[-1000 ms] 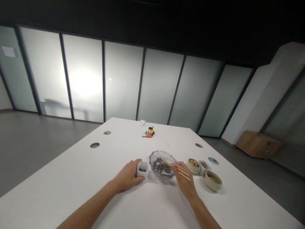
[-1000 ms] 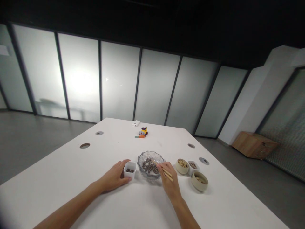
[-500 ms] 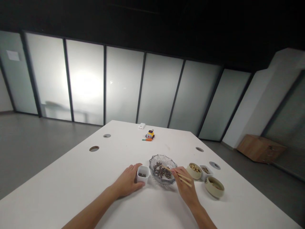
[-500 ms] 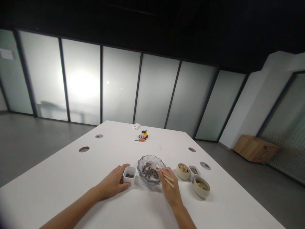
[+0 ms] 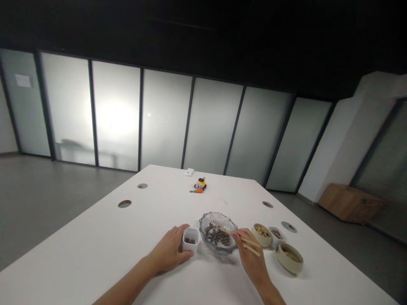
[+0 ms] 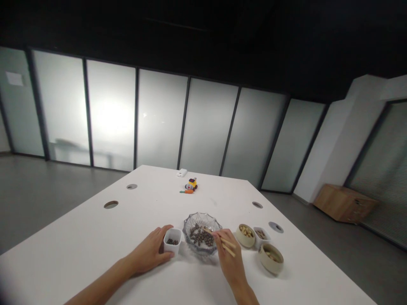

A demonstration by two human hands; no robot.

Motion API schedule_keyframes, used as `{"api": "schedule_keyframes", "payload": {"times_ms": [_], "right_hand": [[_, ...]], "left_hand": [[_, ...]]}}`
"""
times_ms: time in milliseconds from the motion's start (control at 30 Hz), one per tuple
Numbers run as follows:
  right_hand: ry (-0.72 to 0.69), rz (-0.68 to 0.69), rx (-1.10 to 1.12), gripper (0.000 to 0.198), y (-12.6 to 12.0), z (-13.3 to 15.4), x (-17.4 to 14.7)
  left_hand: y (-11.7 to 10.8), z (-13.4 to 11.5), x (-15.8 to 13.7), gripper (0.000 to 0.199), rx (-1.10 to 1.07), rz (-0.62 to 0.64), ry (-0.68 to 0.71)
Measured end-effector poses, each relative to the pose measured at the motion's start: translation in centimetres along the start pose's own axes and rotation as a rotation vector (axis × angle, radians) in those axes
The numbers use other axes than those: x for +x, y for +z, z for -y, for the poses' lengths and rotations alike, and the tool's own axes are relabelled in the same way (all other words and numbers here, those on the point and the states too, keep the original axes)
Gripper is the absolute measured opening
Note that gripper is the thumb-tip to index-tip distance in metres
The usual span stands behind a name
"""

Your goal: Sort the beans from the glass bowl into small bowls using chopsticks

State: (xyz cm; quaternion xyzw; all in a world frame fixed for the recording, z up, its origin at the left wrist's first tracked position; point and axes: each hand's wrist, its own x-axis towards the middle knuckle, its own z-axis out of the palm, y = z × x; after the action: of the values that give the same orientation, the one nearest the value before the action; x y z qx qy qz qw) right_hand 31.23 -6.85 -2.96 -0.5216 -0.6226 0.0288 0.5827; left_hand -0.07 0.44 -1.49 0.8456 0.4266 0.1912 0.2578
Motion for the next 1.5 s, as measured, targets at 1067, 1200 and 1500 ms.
{"api": "schedule_keyframes", "payload": {"times_ms": [1067, 1200, 1500], "right_hand": [[-0.070, -0.007, -0.042, 0.050, -0.1, -0.5, -0.1], [-0.079, -0.035, -0.055, 0.048, -0.5, -0.8, 0.0], [-0.093, -0.040, -0.088, 0.054, -0.9, -1.2, 0.5]], "left_hand": [[0.5, 0.3, 0.1, 0.077, -0.035, -0.016, -0.005], [0.5, 0.4, 0.1, 0.079, -0.031, -0.013, -0.007], [0.2, -0.1, 0.0, 0.074, -0.027, 0.007, -0.034]]}}
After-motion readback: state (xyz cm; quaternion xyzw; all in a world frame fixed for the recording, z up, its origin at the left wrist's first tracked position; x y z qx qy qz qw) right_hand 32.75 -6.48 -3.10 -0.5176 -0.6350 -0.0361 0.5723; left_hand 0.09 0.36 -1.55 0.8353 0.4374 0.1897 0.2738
